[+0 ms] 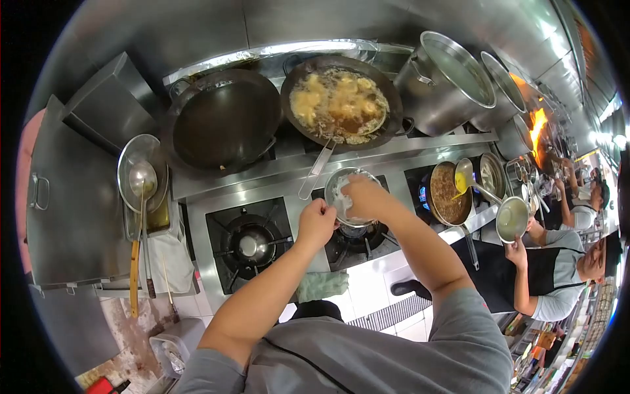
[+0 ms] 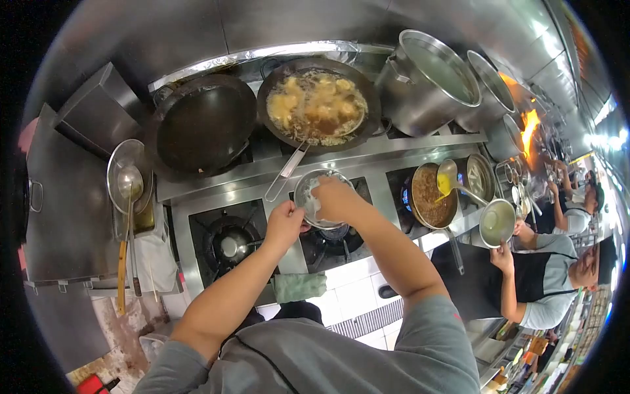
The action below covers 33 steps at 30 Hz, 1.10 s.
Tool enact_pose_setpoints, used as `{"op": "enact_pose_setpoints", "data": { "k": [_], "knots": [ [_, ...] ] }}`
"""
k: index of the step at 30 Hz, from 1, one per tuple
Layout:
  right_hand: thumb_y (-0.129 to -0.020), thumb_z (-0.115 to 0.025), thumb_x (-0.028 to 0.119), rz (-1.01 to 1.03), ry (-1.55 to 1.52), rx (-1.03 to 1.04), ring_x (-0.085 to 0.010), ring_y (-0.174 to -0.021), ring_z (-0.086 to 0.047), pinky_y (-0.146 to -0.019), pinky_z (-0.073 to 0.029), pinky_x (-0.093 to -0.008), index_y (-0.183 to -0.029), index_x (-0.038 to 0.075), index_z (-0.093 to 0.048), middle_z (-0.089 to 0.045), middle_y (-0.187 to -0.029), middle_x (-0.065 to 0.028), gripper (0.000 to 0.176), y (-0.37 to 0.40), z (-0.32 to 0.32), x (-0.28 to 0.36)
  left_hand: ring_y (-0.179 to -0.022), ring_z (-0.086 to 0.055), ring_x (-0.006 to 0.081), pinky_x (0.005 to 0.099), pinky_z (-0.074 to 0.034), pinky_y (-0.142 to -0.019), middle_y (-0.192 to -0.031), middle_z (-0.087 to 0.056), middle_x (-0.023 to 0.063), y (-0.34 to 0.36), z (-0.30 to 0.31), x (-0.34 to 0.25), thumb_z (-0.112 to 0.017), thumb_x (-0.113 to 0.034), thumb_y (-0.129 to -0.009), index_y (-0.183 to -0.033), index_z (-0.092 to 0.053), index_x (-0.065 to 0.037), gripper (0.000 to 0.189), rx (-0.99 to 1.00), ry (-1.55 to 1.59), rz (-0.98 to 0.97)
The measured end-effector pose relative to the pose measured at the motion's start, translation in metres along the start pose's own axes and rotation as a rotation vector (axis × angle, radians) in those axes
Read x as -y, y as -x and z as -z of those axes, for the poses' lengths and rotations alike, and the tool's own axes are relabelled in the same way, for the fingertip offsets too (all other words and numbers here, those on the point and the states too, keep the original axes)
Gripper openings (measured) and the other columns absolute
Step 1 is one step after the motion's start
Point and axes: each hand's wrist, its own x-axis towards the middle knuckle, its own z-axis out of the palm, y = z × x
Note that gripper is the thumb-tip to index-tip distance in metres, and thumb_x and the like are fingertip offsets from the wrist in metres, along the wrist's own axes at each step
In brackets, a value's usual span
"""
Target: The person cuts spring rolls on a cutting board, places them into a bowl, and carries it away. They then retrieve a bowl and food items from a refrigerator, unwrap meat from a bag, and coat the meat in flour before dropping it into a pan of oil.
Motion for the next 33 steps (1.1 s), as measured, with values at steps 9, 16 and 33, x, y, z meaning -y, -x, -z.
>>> {"op": "enact_pose_setpoints", "data": {
  "k": [9,16,33],
  "knots": [
    [-0.067,-0.083,0.018,-0.048,0.169,0.018,-0.0425,-0.123,-0.058,-0.105,-0.051,-0.0473,-0.117,0.009,-0.074,-0.060,-0.131,-0.0226,0.052,-0.008,0.040,0.007,-0.070,-0.071,0.0189,0.0318,-0.064,-0.062,-0.080,-0.063,0.0098,-0.020,-0.014,-0.024,-0.058,-0.008,-0.097,-0.082,-0.051,-0.001,0.018,0.051,-0.015,-0.050],
    [-0.067,-0.082,0.017,-0.010,0.090,0.025,-0.0415,-0.123,-0.058,-0.105,-0.050,-0.0481,-0.121,0.007,-0.072,-0.064,-0.125,-0.0206,0.056,-0.013,0.030,-0.014,-0.069,-0.070,0.0185,0.0321,-0.064,-0.062,-0.080,-0.063,0.0097,-0.031,-0.021,-0.006,-0.059,-0.008,-0.097,-0.082,-0.051,0.000,0.018,0.014,-0.051,-0.051],
    [-0.075,-0.084,0.029,-0.420,-0.006,-0.575,-0.0409,-0.104,-0.070,-0.092,-0.055,-0.0446,-0.107,0.002,-0.072,-0.075,-0.107,-0.0216,0.044,-0.214,0.127,-0.202,-0.058,-0.054,0.0202,0.0379,-0.044,-0.059,-0.064,-0.057,0.0091,0.010,0.000,0.035,-0.069,-0.021,-0.093,-0.078,-0.054,-0.002,0.028,0.021,-0.172,-0.071]
  ]
}}
